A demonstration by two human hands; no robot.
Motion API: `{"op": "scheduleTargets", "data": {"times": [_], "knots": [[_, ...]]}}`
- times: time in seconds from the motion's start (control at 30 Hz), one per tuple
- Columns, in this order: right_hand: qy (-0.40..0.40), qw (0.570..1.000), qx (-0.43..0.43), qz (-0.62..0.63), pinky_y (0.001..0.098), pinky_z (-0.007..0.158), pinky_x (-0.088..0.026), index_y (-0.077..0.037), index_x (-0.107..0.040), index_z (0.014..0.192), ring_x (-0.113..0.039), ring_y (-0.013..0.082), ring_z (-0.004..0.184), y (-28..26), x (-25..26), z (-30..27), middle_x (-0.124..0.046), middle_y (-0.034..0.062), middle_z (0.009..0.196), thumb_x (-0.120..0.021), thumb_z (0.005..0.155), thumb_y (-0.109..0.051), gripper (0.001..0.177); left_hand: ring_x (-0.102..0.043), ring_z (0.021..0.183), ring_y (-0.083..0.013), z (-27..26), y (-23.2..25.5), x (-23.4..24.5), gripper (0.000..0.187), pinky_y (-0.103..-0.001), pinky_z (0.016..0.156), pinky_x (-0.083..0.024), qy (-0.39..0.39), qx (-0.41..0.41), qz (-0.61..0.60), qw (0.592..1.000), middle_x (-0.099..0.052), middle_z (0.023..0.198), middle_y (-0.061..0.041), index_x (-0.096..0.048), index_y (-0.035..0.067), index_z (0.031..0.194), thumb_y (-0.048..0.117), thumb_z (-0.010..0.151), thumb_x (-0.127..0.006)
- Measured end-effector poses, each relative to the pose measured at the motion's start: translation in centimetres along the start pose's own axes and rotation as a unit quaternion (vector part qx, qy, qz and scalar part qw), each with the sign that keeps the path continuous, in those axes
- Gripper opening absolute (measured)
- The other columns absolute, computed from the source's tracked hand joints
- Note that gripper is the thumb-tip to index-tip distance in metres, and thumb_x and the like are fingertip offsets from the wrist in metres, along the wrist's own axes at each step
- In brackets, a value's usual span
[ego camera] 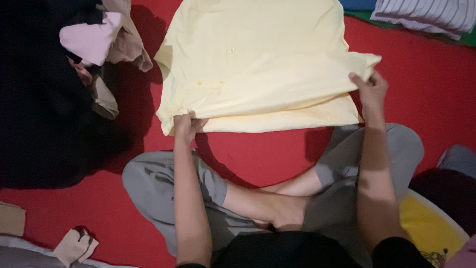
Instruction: The person spreads out a striped shirt, folds the sleeves toward the center, and then folds the body of the shirt into a square; they then pick up a yellow cloth, spread it out, and begin folding it by hand.
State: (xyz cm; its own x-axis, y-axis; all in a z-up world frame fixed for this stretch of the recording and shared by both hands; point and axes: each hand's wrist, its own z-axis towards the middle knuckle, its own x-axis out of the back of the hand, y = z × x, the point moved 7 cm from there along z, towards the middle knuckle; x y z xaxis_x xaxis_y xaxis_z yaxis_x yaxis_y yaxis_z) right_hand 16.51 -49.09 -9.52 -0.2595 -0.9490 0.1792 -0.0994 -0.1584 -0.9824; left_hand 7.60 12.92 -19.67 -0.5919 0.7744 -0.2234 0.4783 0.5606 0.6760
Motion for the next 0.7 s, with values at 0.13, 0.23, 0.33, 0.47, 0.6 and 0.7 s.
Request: {"op": "scheduleTargets", "data": {"times": [0.13,0.23,0.33,0.47,0.6,0.7], "knots": [[0.0,0.986,-0.009,0.167,0.0313,0.104,-0.059,0.005,-0.057,0.137,-0.072,0.0183,0.115,-2.8,-0.8,-0.4,-0.071,0.0118,0.127,-0.075,0.096,-0.003,0.046,-0.073,0.091,-0.0371,-0.3,0.5,-0.5,0.024,-0.049,0.075,-0.063,-0.01,-0.024,0.002,1.0,-0.066,0.112,-0.028,-0.054,-0.012,0.115,-0.001,0.093,-0.049],[0.012,0.979,-0.04,0.198,0.0346,0.106,-0.061,0.003,-0.048,0.14,-0.072,0.0228,0.119,-2.0,-0.3,-0.3,-0.068,0.0152,0.13,-0.075,0.099,-0.001,0.049,-0.072,0.095,-0.0372,0.5,0.1,0.4,0.026,-0.049,0.077,-0.062,0.019,-0.003,0.007,1.0,-0.066,0.113,-0.026,-0.05,-0.008,0.118,0.0,0.093,-0.049],[0.014,0.984,0.099,-0.145,0.0375,0.097,-0.056,0.001,-0.044,0.143,-0.066,0.0267,0.115,-3.6,0.6,-0.8,-0.065,0.0205,0.128,-0.082,0.1,-0.002,0.057,-0.072,0.099,-0.0369,1.5,-1.0,0.9,0.029,-0.049,0.081,-0.062,0.026,0.042,0.0,0.999,-0.065,0.116,-0.025,-0.051,-0.009,0.12,0.0,0.093,-0.05],[0.108,0.991,-0.053,-0.057,0.0279,0.085,-0.059,-0.004,-0.056,0.142,-0.073,0.0125,0.099,-0.6,4.4,-0.4,-0.075,0.0078,0.111,-0.075,0.107,-0.017,0.043,-0.068,0.102,-0.0385,0.7,-0.6,0.4,0.027,-0.053,0.084,-0.061,-0.016,0.021,0.024,0.999,-0.062,0.115,-0.022,-0.054,-0.008,0.116,0.005,0.093,-0.054],[0.052,0.99,-0.092,-0.091,0.0241,0.076,-0.054,0.001,-0.064,0.133,-0.068,0.0082,0.09,0.9,4.4,-0.8,-0.074,0.004,0.102,-0.081,0.108,-0.015,0.034,-0.064,0.11,-0.0454,-3.8,5.3,0.3,0.073,-0.05,0.094,-0.052,0.158,-0.073,0.606,0.776,-0.066,0.109,-0.035,-0.065,-0.011,0.104,0.062,0.103,-0.059],[0.045,0.984,-0.059,-0.165,0.0277,0.068,-0.051,-0.002,-0.053,0.14,-0.065,0.0151,0.081,-0.9,4.3,-2.4,-0.07,0.0137,0.092,-0.073,0.096,-0.002,0.048,-0.066,0.095,-0.0459,-9.7,7.4,-2.2,0.069,-0.054,0.079,-0.052,0.242,-0.147,0.665,0.691,-0.068,0.098,-0.03,-0.068,-0.005,0.097,0.064,0.092,-0.064]]}}
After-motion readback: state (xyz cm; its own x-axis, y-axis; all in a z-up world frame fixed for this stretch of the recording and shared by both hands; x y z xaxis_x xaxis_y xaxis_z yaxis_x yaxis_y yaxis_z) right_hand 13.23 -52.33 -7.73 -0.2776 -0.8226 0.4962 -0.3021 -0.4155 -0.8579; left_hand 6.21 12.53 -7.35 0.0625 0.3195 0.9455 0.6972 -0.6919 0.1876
